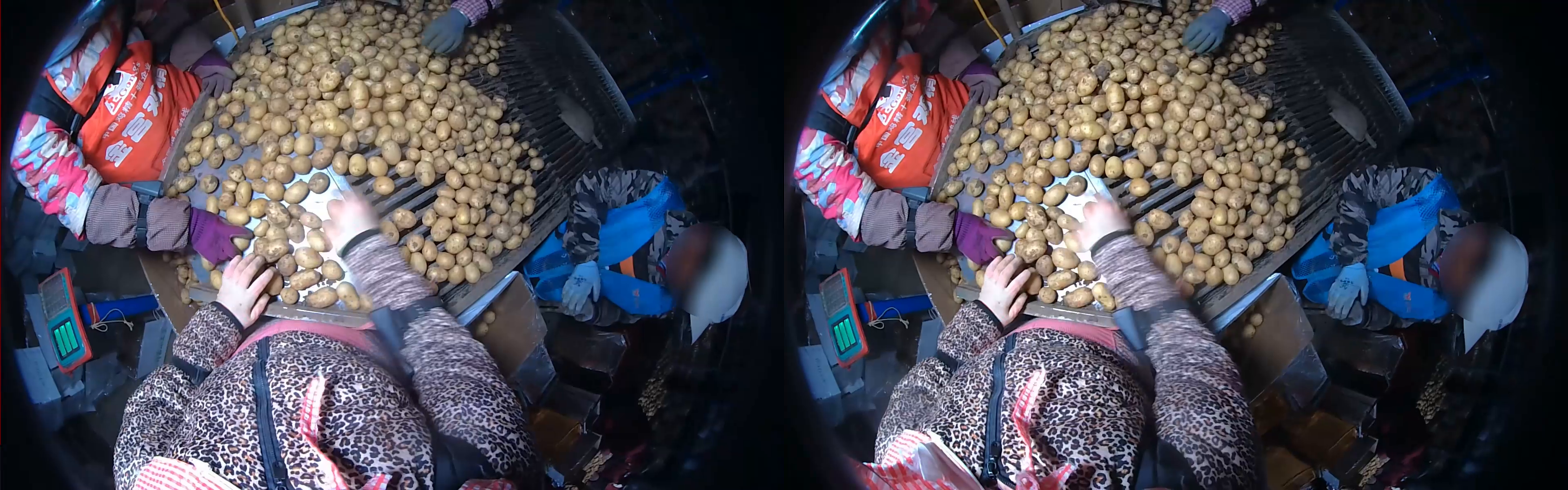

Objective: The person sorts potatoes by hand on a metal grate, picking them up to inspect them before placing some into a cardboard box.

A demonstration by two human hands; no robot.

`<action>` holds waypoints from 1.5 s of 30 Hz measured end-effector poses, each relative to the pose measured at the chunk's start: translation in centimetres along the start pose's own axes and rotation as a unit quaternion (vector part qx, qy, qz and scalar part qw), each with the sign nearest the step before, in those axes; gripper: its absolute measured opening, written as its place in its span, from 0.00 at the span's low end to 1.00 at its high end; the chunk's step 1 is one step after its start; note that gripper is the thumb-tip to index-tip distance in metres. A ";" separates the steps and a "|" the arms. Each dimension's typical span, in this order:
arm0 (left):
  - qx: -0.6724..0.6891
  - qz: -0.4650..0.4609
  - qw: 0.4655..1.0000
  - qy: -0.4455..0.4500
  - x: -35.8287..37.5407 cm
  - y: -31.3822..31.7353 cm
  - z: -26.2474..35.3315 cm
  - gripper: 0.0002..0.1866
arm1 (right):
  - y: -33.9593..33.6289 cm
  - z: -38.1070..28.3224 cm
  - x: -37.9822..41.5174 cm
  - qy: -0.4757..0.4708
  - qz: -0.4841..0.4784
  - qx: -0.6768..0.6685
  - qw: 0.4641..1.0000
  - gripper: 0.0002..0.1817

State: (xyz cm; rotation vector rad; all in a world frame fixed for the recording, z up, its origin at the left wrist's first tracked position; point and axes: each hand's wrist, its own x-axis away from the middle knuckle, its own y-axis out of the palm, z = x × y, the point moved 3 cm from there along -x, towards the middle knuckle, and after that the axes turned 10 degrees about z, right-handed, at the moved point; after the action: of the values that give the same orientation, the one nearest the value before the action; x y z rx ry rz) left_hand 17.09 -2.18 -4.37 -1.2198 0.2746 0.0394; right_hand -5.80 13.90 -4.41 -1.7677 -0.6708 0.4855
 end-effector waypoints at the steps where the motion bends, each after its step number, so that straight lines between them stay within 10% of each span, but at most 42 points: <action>1: 0.006 -0.002 1.000 -0.008 0.2 0.2 -0.2 0.33 | -3.2 3.9 -1.2 0.135 0.061 -0.071 0.986 0.14; 2: 0.005 -0.002 1.000 -0.006 0.7 0.5 -0.2 0.33 | -6.4 7.7 -2.2 0.255 0.147 -0.154 0.943 0.10; 4: 0.007 -0.005 1.000 -0.004 0.8 0.4 -0.1 0.32 | -7.9 17.6 -2.3 0.320 0.157 0.131 0.925 0.29; 7: 0.012 -0.007 1.000 -0.011 1.1 0.1 0.1 0.32 | -6.6 21.3 0.3 0.480 0.008 0.162 0.862 0.38; 12: 0.010 0.021 1.000 0.003 -1.3 0.2 0.4 0.28 | -2.4 7.3 2.1 0.208 -0.165 0.235 0.935 0.37; 17: 0.016 0.061 0.998 0.028 -2.4 0.4 0.2 0.31 | 2.2 -0.7 10.0 0.054 -0.065 -0.029 0.996 0.43; 23: 0.018 0.032 0.999 0.021 0.1 0.9 0.0 0.31 | -3.3 15.1 13.0 0.291 0.136 0.118 0.940 0.44; 26: 0.021 0.043 0.999 0.017 0.4 0.9 -0.1 0.30 | 0.5 13.3 12.5 0.355 0.061 0.194 0.913 0.47; 28: 0.031 0.042 0.999 0.014 0.6 0.9 0.3 0.29 | -3.6 7.0 9.2 0.263 -0.104 0.084 0.955 0.48; 34: 0.047 0.035 0.998 0.024 0.3 0.4 1.6 0.26 | 0.9 -0.6 7.5 0.017 -0.057 -0.048 0.997 0.28; 36: 0.046 0.036 0.998 0.017 1.1 0.0 1.9 0.26 | 2.4 6.4 2.4 0.012 -0.046 -0.029 0.998 0.23; 38: 0.073 0.043 0.996 0.019 1.8 -0.4 2.2 0.25 | -7.0 9.5 1.8 0.294 0.049 -0.123 0.947 0.19; 40: 0.098 0.042 0.994 0.019 2.2 -1.1 2.5 0.25 | -4.3 16.9 -0.1 0.305 0.091 0.058 0.946 0.29; 45: 0.102 0.048 0.993 0.029 2.7 -0.6 3.0 0.23 | -1.3 20.5 -1.4 0.339 -0.015 0.030 0.940 0.44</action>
State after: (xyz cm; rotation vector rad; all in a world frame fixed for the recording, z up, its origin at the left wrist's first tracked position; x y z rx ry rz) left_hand 20.38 0.06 -3.50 -1.0049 0.3792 0.0580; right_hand -19.97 28.10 -9.05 -1.7130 -0.1887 -0.1372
